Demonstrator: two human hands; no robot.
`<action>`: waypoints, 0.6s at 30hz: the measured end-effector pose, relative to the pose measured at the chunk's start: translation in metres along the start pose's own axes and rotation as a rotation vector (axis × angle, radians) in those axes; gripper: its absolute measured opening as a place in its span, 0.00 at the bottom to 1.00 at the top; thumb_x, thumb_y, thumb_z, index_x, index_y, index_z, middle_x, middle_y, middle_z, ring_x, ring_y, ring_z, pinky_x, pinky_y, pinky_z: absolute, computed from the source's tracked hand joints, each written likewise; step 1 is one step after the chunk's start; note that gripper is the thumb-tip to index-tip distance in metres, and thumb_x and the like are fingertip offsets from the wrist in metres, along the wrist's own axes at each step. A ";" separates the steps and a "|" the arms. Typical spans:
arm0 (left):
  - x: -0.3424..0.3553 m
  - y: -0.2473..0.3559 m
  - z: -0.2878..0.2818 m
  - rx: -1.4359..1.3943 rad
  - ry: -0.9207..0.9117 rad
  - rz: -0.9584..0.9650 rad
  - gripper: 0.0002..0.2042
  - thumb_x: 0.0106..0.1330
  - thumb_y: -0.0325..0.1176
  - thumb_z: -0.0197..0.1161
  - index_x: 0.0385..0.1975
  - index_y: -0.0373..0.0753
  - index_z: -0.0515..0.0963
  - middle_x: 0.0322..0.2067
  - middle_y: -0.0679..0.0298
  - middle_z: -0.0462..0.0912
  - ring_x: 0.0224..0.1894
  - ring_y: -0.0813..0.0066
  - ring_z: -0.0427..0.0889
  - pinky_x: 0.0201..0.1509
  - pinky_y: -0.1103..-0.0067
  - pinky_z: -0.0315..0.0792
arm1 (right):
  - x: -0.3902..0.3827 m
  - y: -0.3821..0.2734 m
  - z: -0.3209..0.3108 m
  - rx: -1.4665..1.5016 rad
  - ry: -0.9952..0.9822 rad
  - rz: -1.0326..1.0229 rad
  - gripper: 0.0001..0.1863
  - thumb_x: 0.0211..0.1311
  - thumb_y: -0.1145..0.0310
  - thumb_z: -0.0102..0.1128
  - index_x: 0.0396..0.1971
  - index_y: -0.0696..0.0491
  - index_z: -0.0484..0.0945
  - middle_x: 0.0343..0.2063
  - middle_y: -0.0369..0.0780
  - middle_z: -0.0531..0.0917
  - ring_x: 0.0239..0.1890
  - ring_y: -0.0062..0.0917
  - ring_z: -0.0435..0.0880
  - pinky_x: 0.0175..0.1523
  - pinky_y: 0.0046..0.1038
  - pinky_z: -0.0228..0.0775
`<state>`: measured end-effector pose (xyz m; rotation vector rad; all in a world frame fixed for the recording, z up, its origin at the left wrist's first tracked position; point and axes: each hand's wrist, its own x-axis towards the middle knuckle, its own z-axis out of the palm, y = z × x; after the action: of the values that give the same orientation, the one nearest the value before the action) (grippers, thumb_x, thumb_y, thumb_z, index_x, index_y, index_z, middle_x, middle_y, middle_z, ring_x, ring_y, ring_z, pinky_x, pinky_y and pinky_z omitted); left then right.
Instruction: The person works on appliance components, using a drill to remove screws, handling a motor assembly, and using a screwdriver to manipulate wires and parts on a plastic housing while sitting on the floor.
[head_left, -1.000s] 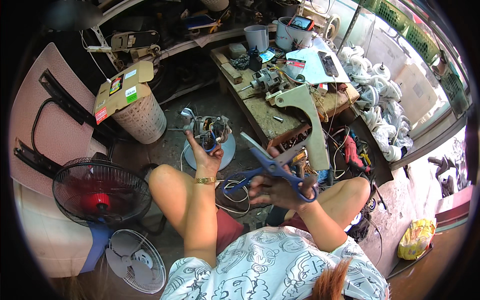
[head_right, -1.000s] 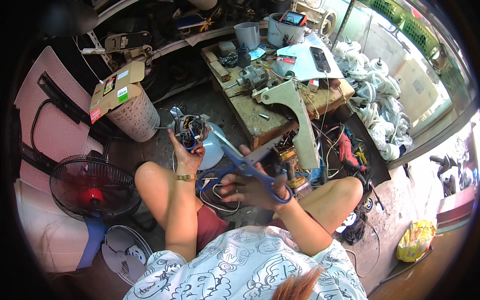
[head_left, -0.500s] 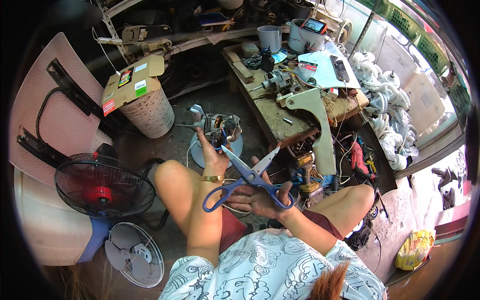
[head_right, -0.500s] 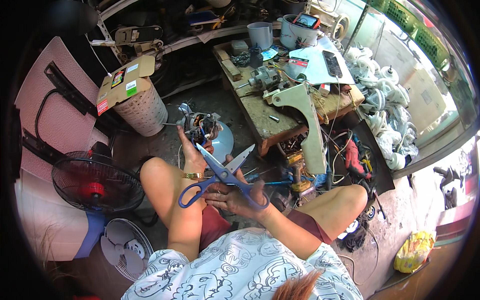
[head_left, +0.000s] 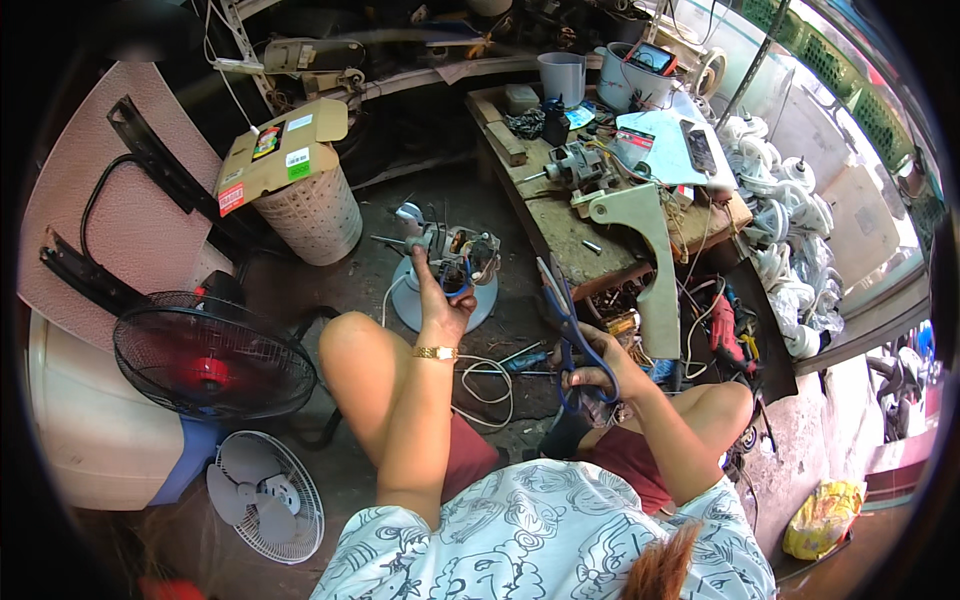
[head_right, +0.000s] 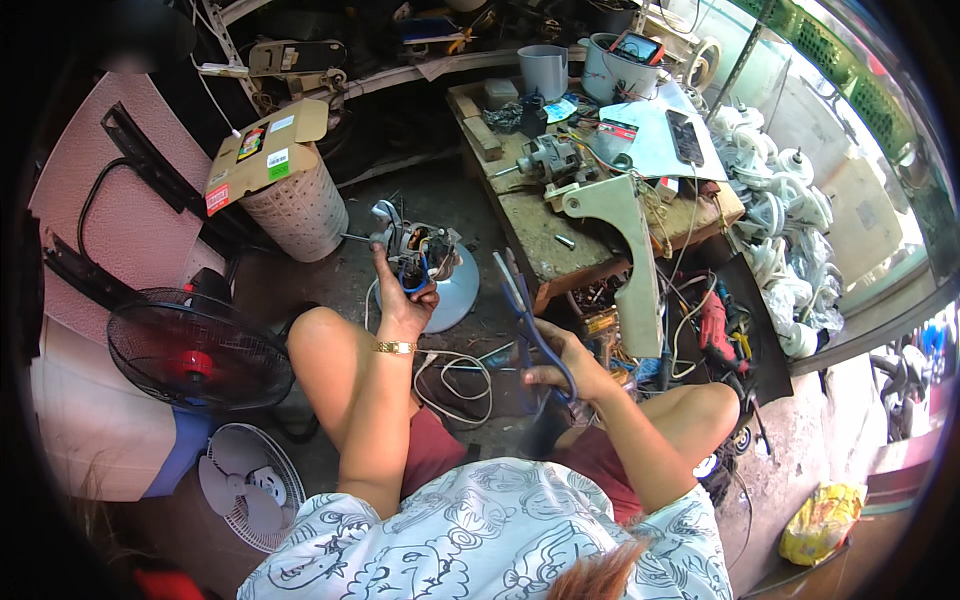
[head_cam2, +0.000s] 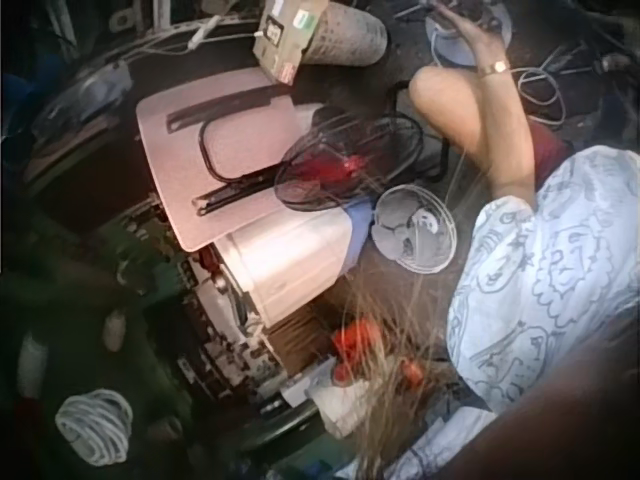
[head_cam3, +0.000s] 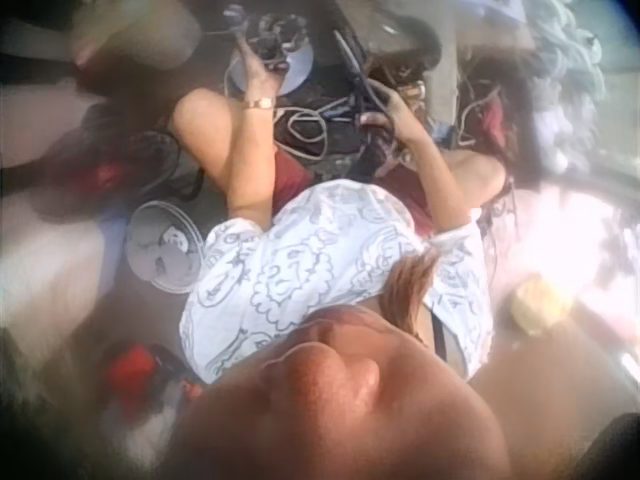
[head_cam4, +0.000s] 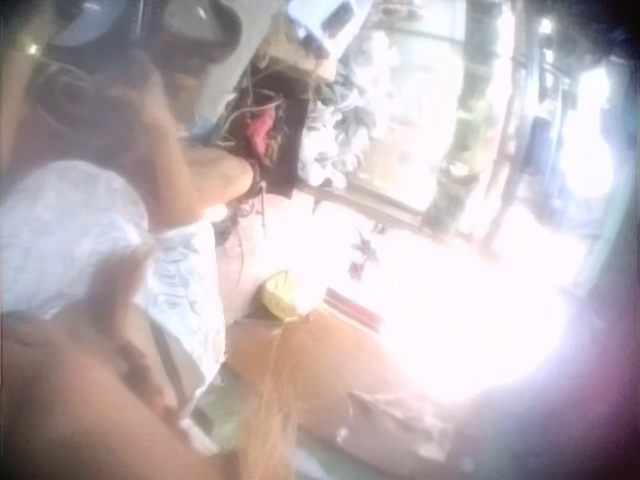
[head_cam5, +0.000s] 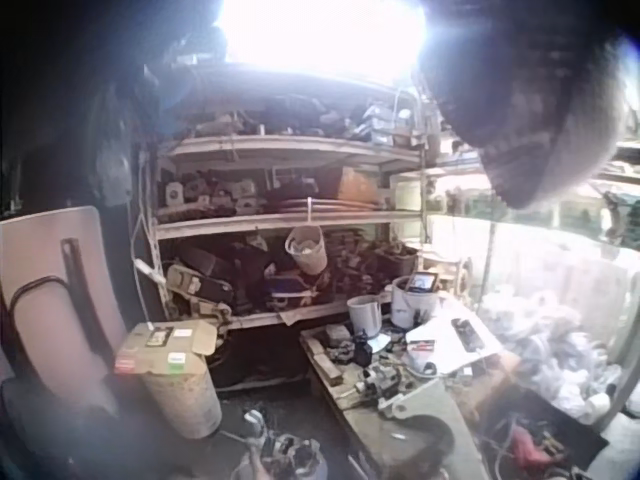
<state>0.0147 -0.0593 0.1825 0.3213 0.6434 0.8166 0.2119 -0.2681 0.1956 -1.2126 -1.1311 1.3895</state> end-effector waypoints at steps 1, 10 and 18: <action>0.001 -0.002 0.000 0.019 0.019 -0.002 0.35 0.50 0.77 0.51 0.32 0.47 0.74 0.19 0.73 0.69 0.10 0.85 0.54 0.18 0.86 0.50 | -0.003 -0.012 -0.003 -0.093 -0.057 -0.047 0.45 0.44 0.65 0.78 0.62 0.59 0.62 0.46 0.41 0.78 0.43 0.22 0.79 0.49 0.24 0.73; 0.007 -0.007 0.002 0.115 0.028 0.052 0.33 0.54 0.76 0.49 0.33 0.48 0.75 0.15 0.74 0.70 0.09 0.86 0.55 0.17 0.87 0.49 | 0.009 -0.034 -0.018 -0.662 0.041 -0.216 0.40 0.41 0.66 0.77 0.59 0.58 0.70 0.51 0.46 0.79 0.50 0.31 0.78 0.58 0.30 0.66; 0.007 -0.012 0.003 0.184 0.074 0.106 0.31 0.56 0.74 0.49 0.33 0.48 0.76 0.18 0.75 0.74 0.10 0.87 0.55 0.16 0.87 0.49 | 0.026 -0.027 -0.021 -0.637 0.028 -0.152 0.41 0.40 0.63 0.78 0.58 0.59 0.71 0.49 0.46 0.80 0.50 0.28 0.77 0.57 0.29 0.66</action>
<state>0.0272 -0.0621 0.1761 0.4977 0.7782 0.8753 0.2327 -0.2374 0.2169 -1.5336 -1.6789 0.9134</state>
